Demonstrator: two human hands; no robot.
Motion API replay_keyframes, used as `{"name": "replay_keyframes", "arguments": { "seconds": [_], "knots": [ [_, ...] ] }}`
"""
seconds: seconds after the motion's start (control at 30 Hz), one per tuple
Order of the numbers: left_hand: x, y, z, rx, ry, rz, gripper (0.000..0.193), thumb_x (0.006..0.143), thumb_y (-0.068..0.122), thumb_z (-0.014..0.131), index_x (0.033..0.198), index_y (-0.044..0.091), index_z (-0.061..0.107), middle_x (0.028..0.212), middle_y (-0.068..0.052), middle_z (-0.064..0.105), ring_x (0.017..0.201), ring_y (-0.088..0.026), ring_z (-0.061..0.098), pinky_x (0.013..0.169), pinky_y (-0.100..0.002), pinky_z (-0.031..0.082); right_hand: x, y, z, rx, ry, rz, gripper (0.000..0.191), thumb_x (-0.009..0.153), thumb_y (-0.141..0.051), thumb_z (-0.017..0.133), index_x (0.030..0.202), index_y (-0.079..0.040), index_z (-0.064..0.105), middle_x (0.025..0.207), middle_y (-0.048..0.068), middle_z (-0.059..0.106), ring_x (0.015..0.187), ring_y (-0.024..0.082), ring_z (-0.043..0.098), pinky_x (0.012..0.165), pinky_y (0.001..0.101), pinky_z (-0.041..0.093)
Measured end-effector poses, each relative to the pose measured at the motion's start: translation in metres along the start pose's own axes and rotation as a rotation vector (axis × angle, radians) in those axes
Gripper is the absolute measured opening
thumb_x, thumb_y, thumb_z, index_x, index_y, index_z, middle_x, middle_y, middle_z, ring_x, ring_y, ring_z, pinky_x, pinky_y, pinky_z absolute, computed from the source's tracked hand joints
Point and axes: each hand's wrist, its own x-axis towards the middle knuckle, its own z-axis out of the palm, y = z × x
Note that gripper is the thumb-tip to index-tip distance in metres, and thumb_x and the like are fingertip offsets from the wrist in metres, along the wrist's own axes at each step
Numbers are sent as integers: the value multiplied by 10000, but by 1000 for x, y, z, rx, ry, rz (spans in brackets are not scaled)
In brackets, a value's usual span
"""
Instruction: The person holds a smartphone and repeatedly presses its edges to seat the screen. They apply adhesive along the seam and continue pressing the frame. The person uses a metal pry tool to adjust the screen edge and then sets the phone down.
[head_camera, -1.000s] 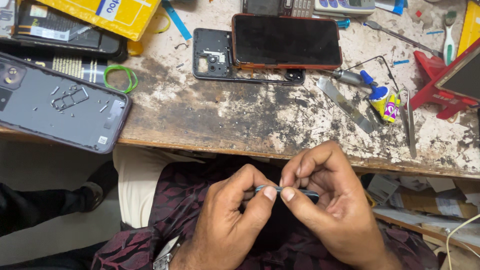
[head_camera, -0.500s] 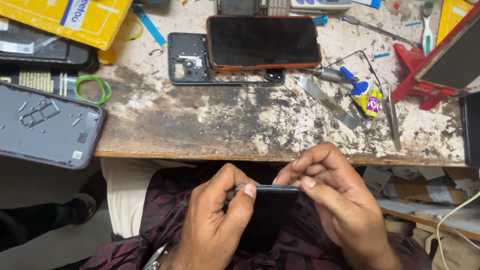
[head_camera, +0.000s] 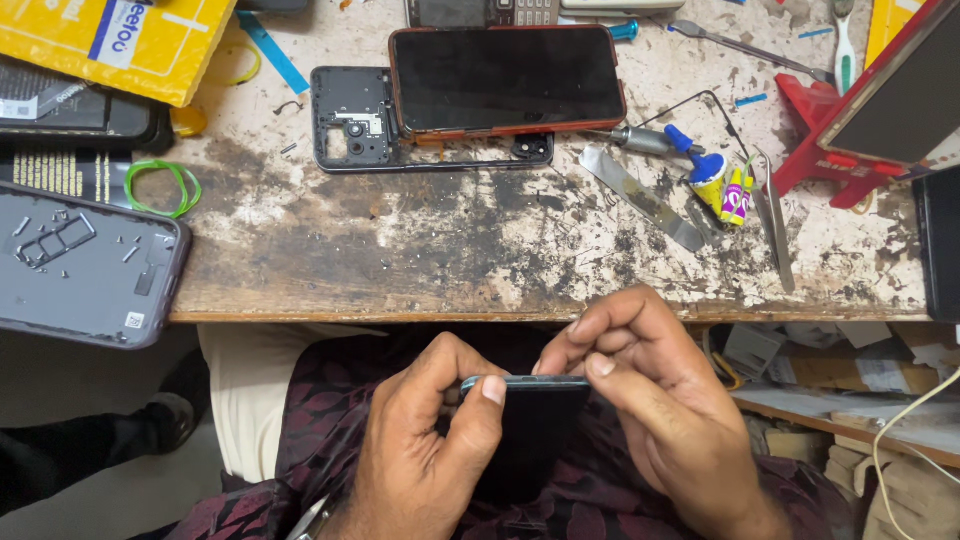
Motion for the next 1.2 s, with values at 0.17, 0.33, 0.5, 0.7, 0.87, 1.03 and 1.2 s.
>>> {"name": "replay_keyframes", "arguments": {
  "seconds": [0.17,0.33,0.5,0.7,0.87,1.03,1.2],
  "knots": [
    [0,1,-1,17,-5,54,136,945,142,629,861,36,626,694,-11,609,603,-51,529,525,-261,434,-3,0,-1,-32,6,-29,222,972,43,506,1194,33,503,1063,212,668,1039,234,653,956,383,509],
    [-4,2,-1,21,-8,165,105,942,99,646,876,17,641,731,-36,637,631,-74,571,552,-259,445,-9,1,4,-170,63,-24,344,871,131,626,1150,-21,495,1028,168,658,980,173,641,869,323,516],
    [-5,0,-2,-5,-20,208,83,945,79,642,902,9,648,742,-46,637,641,-85,583,568,-261,448,-6,4,7,-164,5,-102,330,890,133,612,1108,-56,453,1040,145,631,993,155,620,912,319,513],
    [-4,0,-5,-22,-39,137,109,954,100,636,912,8,674,724,-43,645,616,-78,582,549,-261,453,-3,8,5,-109,14,-63,312,898,129,603,1083,-64,443,1029,149,619,974,161,602,879,326,494],
    [-1,0,-12,-52,-104,114,167,1020,164,635,1029,19,717,793,-40,686,680,-78,617,609,-251,488,2,15,-1,-61,23,-82,309,894,130,597,1084,-63,450,1020,156,621,971,170,598,864,329,480],
    [0,-2,-14,-58,-131,126,224,986,174,661,1141,15,694,921,-70,741,783,-108,692,693,-259,553,5,17,-6,-40,30,-110,262,913,127,571,1100,-36,487,1029,169,624,985,192,604,891,342,483],
    [-1,-4,-12,-25,-130,41,274,949,192,706,1176,38,698,927,-70,764,775,-140,721,670,-276,566,4,18,-1,-297,79,-251,176,896,135,597,1024,18,623,1078,151,635,1029,207,643,927,329,506]
  ]
}}
